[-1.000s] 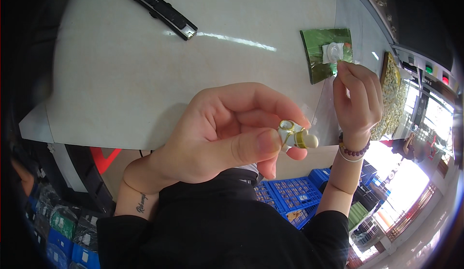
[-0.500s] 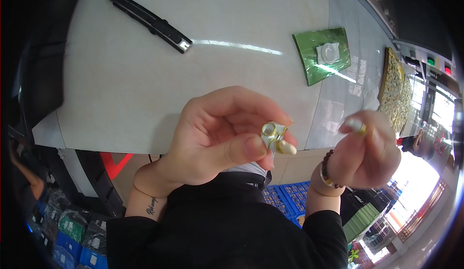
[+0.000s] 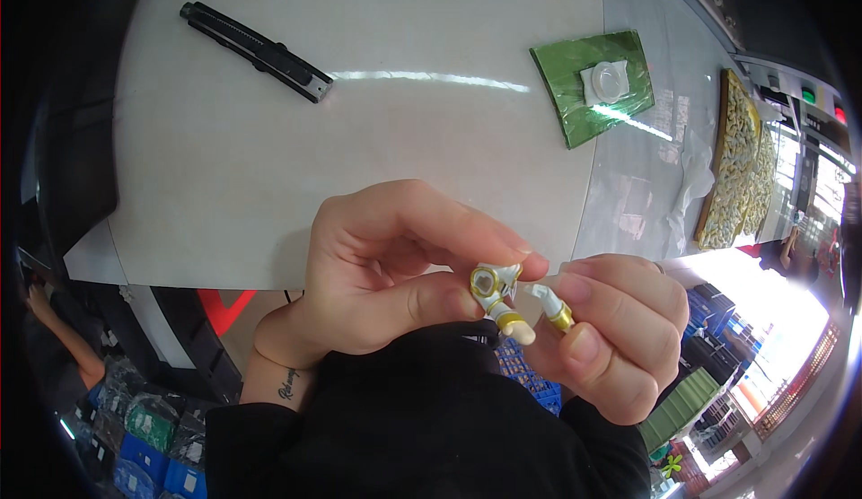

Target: Assembling small white and gold components at a workbench in a factory setting.

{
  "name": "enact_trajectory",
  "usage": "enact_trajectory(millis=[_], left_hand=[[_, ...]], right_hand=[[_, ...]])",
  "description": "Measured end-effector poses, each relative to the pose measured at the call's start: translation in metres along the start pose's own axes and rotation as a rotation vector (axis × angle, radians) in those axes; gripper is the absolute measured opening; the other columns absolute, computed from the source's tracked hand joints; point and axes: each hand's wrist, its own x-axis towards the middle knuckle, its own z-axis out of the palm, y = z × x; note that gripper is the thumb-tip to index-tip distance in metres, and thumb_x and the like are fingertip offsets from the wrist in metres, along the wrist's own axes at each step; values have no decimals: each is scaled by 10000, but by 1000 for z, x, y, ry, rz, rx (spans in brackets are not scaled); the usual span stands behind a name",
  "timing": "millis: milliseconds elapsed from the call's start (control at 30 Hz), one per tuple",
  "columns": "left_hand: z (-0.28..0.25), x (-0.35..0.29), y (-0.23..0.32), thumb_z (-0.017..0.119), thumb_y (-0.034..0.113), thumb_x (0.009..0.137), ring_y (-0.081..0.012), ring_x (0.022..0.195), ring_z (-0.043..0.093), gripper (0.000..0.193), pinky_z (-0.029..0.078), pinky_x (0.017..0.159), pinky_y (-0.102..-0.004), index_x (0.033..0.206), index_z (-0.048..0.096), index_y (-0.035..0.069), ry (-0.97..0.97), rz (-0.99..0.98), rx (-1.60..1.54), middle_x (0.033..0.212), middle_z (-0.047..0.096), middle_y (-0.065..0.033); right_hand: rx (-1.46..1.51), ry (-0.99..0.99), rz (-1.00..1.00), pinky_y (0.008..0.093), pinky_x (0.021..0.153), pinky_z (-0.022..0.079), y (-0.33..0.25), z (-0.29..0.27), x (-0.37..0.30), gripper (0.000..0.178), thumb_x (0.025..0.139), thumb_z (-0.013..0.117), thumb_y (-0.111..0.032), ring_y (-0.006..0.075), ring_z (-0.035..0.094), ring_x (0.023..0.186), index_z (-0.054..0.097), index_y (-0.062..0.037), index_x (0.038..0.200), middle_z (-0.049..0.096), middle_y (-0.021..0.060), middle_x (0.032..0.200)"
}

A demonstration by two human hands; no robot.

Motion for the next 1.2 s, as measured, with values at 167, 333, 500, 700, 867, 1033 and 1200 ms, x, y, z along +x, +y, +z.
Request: enact_trajectory(millis=[167,333,500,700,867,1033,1200], left_hand=[[-1,0,-1,594,-60,747,-262,967,573,233,471,843,-348,971,533,-49,2,13,-7,975,588,-197],[0,-1,-2,600,-73,734,-265,965,574,234,472,841,-349,960,544,-45,3,22,-16,973,590,-197],[2,1,-1,602,-76,731,-263,963,575,240,471,840,-345,963,548,-43,-4,12,-4,975,590,-196],[5,-1,-3,636,58,739,-226,822,603,201,494,718,-299,913,555,-3,72,42,126,903,599,-193],[1,0,0,646,176,771,-196,673,618,214,508,562,-249,916,573,38,20,172,492,825,607,-194],[2,0,2,635,136,779,-192,654,603,201,488,546,-243,950,583,44,-9,247,731,823,615,-195],[0,1,2,639,130,777,-190,661,604,202,488,550,-246,950,574,48,-22,270,745,837,622,-186]], right_hand=[[-10,-19,7,208,421,463,-1,0,2,288,774,628,-214,173,532,572,434,-63,924,542,98,752],[18,-64,28,210,423,470,-3,-2,1,277,787,616,-208,177,533,593,434,-62,935,542,104,778],[19,-72,24,214,427,472,-3,-7,2,270,791,612,-203,173,535,596,430,-64,934,540,102,776],[37,-60,32,207,409,443,-2,1,3,232,795,605,-179,168,534,556,434,-60,898,545,94,730],[133,-4,133,208,393,417,-2,4,8,190,772,606,-119,169,526,491,443,-55,845,552,93,659],[219,32,196,220,388,417,-1,5,9,172,734,610,-58,187,539,495,450,-49,797,564,112,649],[270,15,197,220,387,408,0,8,5,173,727,611,-39,184,536,496,449,-49,788,562,106,644]])
